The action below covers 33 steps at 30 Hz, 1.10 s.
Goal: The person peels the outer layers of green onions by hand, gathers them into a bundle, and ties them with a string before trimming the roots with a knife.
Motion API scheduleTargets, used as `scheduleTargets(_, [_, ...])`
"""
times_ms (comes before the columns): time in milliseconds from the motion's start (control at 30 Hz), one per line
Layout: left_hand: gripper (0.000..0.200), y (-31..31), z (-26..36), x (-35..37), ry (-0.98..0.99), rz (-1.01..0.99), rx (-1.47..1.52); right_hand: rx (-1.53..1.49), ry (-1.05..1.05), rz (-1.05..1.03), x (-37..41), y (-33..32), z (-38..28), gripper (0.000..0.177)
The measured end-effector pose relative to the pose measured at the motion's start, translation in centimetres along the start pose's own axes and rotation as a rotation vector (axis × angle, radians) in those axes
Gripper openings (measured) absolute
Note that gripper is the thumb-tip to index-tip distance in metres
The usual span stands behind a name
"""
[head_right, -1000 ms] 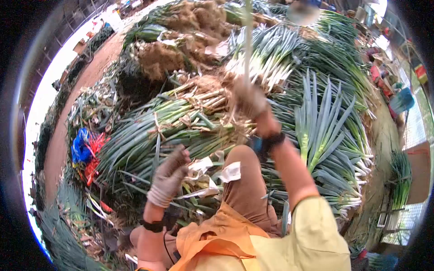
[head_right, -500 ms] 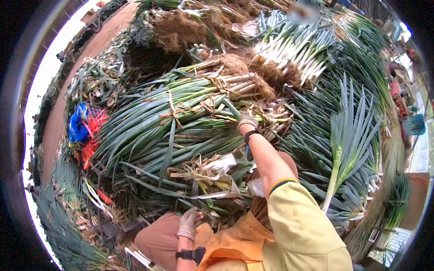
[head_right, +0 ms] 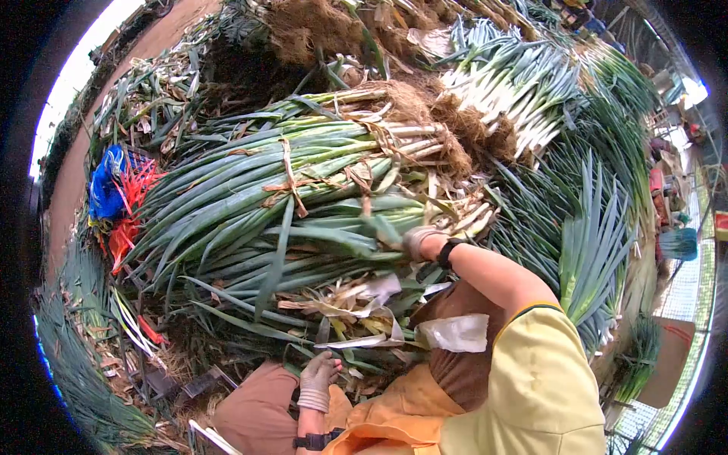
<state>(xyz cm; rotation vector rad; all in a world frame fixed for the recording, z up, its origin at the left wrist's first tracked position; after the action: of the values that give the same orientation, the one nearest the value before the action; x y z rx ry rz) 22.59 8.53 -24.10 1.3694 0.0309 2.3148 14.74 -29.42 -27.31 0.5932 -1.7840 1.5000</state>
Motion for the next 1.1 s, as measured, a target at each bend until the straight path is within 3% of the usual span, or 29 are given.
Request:
scheduleTargets(33, [0.023, 0.1, -0.4, -0.4, 0.012, -0.002, 0.006, -0.227, -0.082, 0.416, -2.1, 3.3, 0.0, 0.030])
scheduleTargets(67, [0.021, 0.3, -0.6, -0.5, -0.032, 0.018, -0.005, -0.081, -0.053, 0.501, -0.1, 0.3, -2.1, 0.029])
scheduleTargets(100, [0.021, 0.8, -0.5, -0.5, 0.012, 0.003, -0.035, -0.100, -0.124, 0.409, -1.3, 0.3, -3.0, 0.026])
scheduleTargets(133, [0.021, 1.4, -0.5, -0.3, 0.053, -0.013, -0.067, -0.069, -0.147, 0.755, -0.9, 0.5, -4.4, 0.017])
scheduleTargets(167, [0.021, 2.1, -0.6, -0.1, 0.046, -0.025, -0.082, -0.086, -0.101, 0.416, 0.9, -3.5, -7.2, 0.011])
scheduleTargets(233, [0.033, 4.0, 0.5, 0.1, 0.224, -0.157, -0.399, -0.120, -0.143, 0.469, 5.7, -9.3, -11.8, 0.012])
scheduleTargets(267, [0.033, 5.1, 0.9, 0.0, 0.229, -0.165, -0.413, -0.177, -0.134, 0.474, 5.3, -9.9, -14.2, 0.016])
scheduleTargets(300, [0.033, 6.6, 1.7, -0.1, 0.408, -0.309, -0.633, -0.204, -0.185, 0.420, 8.2, -13.2, -16.2, 0.019])
scheduleTargets(333, [0.033, 6.5, 1.6, -0.3, 0.402, -0.381, -0.715, -0.201, -0.244, 0.376, 11.6, -16.2, -17.9, 0.021])
scheduleTargets(367, [0.034, 6.4, 1.6, -0.4, 0.400, -0.455, -0.795, -0.333, -0.258, 0.518, 11.5, -16.7, -20.2, 0.020])
scheduleTargets(400, [0.036, 6.2, 1.5, -0.5, 0.403, -0.530, -0.868, -0.335, -0.280, 0.455, 13.2, -18.7, -21.8, 0.020])
scheduleTargets(433, [0.036, 9.8, 3.5, 3.4, 0.236, -0.748, -0.138, -0.446, -0.313, 0.657, 14.7, -20.2, -23.1, 0.018])
scheduleTargets(467, [0.036, 8.9, 4.4, 3.2, 0.177, -0.750, 0.216, -0.486, -0.433, 0.622, 15.4, -21.3, -23.8, 0.029])
scheduleTargets(500, [0.036, 7.8, 5.3, 3.0, 0.124, -0.762, 0.568, -0.652, -0.651, 0.725, 18.2, -22.3, -22.0, 0.046])
scheduleTargets(533, [0.037, 4.2, 5.9, 0.3, 0.185, -0.635, 0.532, -0.881, -0.856, 0.886, 17.2, -21.9, -21.5, 0.065])
scheduleTargets(567, [0.034, 5.2, 8.5, 2.0, 0.580, -0.495, 0.232, -0.935, -0.779, 0.924, 18.1, -21.3, -19.3, 0.070])
scheduleTargets(600, [0.031, 6.8, 11.7, 4.0, 0.679, -0.500, 0.224, -0.814, -0.569, 0.980, 18.5, -20.0, -17.6, 0.072])
scheduleTargets(633, [0.029, 8.5, 14.9, 6.0, 0.778, -0.502, 0.217, -0.788, -0.507, 0.968, 17.6, -17.3, -16.7, 0.074])
scheduleTargets(667, [0.025, 9.1, 17.1, 7.4, 0.592, -0.689, 0.511, -0.688, -0.480, 0.838, 17.2, -14.5, -16.4, 0.075])
scheduleTargets(700, [0.027, 9.3, 18.2, 8.3, 0.571, -0.708, 0.584, -0.683, -0.431, 0.613, 16.6, -11.1, -16.9, 0.073])
scheduleTargets(733, [0.029, 9.2, 18.9, 9.0, 0.545, -0.731, 0.655, -0.713, -0.593, 0.454, 13.7, -6.4, -18.2, 0.070])
scheduleTargets(767, [0.031, 8.7, 19.1, 8.7, 0.488, -0.771, 0.723, -0.867, -0.654, 0.695, 14.0, -3.4, -19.1, 0.054])
scheduleTargets(800, [0.032, 7.8, 18.5, 7.8, 0.411, -0.800, 0.816, -1.251, -0.638, 0.314, 14.7, -1.7, -20.5, 0.039])
scheduleTargets(833, [0.033, 7.0, 17.4, 6.8, 0.390, -0.802, 0.788, -1.499, -0.591, 0.126, 15.4, 0.1, -22.1, 0.028])
scheduleTargets(867, [0.034, 6.9, 16.1, 6.7, 0.365, -0.804, 0.757, -1.475, -0.513, 0.146, 17.4, -0.4, -23.1, 0.029])
scheduleTargets(967, [0.037, 4.6, 12.7, 5.2, 0.392, -0.495, 0.701, -1.198, -0.260, 0.498, 14.8, 4.8, -25.8, 0.029])
scheduleTargets(1033, [0.033, 3.7, 11.4, 5.3, 0.396, -0.315, 0.699, -1.164, -0.254, 0.595, 14.6, 4.9, -26.5, 0.028])
scheduleTargets(1067, [0.033, 3.3, 11.2, 5.6, 0.405, -0.321, 0.714, -1.131, -0.260, 0.691, 15.0, 4.2, -26.6, 0.028])
scheduleTargets(1100, [0.033, 2.9, 11.2, 5.9, 0.405, -0.345, 0.759, -1.017, -0.221, 0.647, 15.4, 3.9, -26.5, 0.026])
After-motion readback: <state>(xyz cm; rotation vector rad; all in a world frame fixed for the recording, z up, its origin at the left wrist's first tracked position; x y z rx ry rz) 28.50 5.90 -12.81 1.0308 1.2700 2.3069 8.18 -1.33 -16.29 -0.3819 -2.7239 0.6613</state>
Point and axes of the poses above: each hand's wrist, its own x-axis away from the middle knuckle, its own y-axis out of the palm, z = x × y, the point moved 3 cm from there along -x, towards the middle knuckle, and after that the axes turned 15 degrees about x, right-handed, at the moved point
